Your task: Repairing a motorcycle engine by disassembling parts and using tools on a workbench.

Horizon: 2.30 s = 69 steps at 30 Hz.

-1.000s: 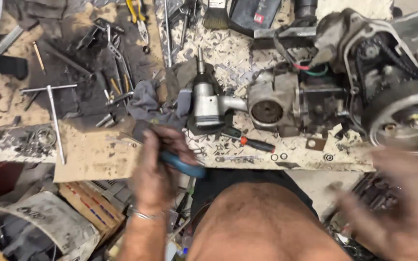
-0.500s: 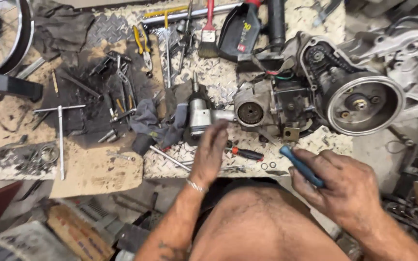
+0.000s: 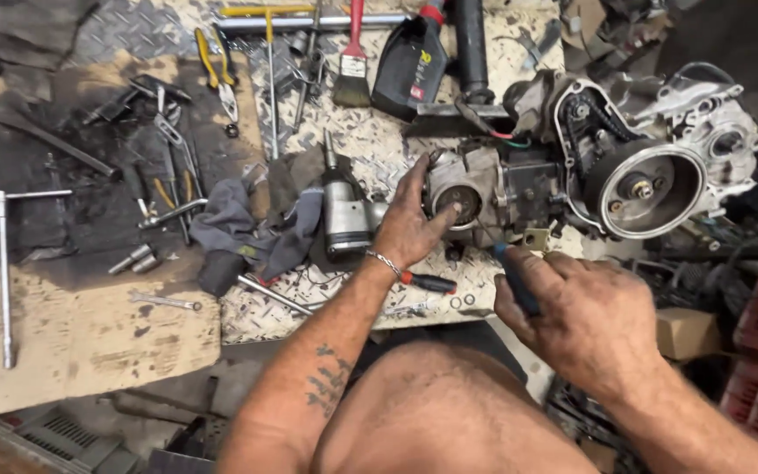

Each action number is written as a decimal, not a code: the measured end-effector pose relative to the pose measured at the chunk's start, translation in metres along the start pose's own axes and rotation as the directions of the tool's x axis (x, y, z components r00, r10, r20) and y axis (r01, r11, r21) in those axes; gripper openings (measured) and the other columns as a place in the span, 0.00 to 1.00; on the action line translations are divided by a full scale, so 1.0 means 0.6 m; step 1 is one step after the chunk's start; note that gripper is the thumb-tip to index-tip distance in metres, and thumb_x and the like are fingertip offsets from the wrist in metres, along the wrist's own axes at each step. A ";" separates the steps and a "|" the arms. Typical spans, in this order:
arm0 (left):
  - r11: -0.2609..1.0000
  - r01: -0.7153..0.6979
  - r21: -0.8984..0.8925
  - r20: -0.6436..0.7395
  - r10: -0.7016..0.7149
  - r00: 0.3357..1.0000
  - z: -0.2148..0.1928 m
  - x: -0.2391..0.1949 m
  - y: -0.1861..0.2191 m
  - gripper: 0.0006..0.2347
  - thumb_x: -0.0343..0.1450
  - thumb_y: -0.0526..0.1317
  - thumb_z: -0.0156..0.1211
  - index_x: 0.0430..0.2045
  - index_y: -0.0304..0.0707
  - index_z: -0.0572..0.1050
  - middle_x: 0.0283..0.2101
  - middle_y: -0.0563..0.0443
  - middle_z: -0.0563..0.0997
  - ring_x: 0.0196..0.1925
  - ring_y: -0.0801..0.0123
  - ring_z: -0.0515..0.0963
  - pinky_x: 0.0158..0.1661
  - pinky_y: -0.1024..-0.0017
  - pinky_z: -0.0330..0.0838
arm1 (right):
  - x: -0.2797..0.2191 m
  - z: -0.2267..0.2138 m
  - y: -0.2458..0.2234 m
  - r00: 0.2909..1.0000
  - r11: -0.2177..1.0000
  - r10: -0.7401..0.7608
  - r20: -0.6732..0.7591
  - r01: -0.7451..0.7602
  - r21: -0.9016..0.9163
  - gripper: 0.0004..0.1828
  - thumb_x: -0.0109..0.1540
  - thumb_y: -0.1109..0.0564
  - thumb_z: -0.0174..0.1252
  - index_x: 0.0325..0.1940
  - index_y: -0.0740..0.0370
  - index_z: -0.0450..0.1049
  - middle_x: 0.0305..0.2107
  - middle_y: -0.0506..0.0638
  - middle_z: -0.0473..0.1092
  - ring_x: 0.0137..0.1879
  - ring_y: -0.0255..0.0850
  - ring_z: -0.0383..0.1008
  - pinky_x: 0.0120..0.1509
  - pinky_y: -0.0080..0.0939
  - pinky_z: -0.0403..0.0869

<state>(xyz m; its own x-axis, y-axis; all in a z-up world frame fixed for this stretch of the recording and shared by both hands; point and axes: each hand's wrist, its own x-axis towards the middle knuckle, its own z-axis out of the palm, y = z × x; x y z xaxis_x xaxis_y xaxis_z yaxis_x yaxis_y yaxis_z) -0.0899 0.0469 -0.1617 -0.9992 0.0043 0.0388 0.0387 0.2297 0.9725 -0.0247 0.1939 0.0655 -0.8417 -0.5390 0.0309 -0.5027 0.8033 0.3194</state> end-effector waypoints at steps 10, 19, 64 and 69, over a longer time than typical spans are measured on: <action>0.975 0.196 -0.105 0.140 -0.181 0.974 -0.039 0.012 0.043 0.39 0.62 0.51 0.62 0.65 0.40 0.49 0.64 0.29 0.55 0.65 0.38 0.61 0.64 0.53 0.58 | 0.043 0.031 -0.013 0.995 0.976 0.043 0.094 -0.062 0.207 0.19 0.57 0.39 0.51 0.45 0.49 0.73 0.24 0.52 0.73 0.32 0.51 0.78 0.35 0.49 0.75; 0.964 0.264 0.038 0.162 -0.267 0.950 -0.044 0.009 0.076 0.37 0.63 0.53 0.58 0.64 0.45 0.48 0.65 0.36 0.54 0.62 0.39 0.65 0.61 0.52 0.62 | 0.027 0.062 -0.009 0.990 0.944 0.141 -0.020 -0.129 0.304 0.16 0.59 0.41 0.55 0.47 0.46 0.74 0.27 0.51 0.74 0.34 0.50 0.78 0.35 0.47 0.75; 0.969 0.237 0.069 0.071 -0.242 0.968 -0.024 0.003 0.076 0.33 0.66 0.53 0.53 0.62 0.37 0.51 0.63 0.33 0.58 0.64 0.41 0.63 0.62 0.52 0.61 | 0.015 0.078 -0.009 0.946 0.752 0.238 0.219 -0.322 0.575 0.14 0.56 0.43 0.57 0.43 0.47 0.77 0.29 0.52 0.77 0.39 0.52 0.78 0.39 0.53 0.76; 0.962 0.271 0.046 0.068 -0.273 0.959 -0.025 0.005 0.081 0.33 0.65 0.53 0.54 0.62 0.38 0.52 0.63 0.34 0.58 0.65 0.43 0.63 0.62 0.54 0.60 | 0.008 0.073 -0.017 0.964 0.738 0.221 0.145 -0.263 0.622 0.14 0.57 0.44 0.57 0.43 0.47 0.77 0.27 0.52 0.76 0.37 0.52 0.78 0.38 0.51 0.76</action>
<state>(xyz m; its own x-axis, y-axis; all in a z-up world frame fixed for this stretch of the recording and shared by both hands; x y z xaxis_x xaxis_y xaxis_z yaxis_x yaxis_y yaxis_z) -0.0909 0.0433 -0.1105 -0.9697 0.0077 -0.2443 -0.2335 0.2664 0.9352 -0.0323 0.1942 0.0210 -0.9515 -0.3053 -0.0369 -0.2721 0.8919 -0.3613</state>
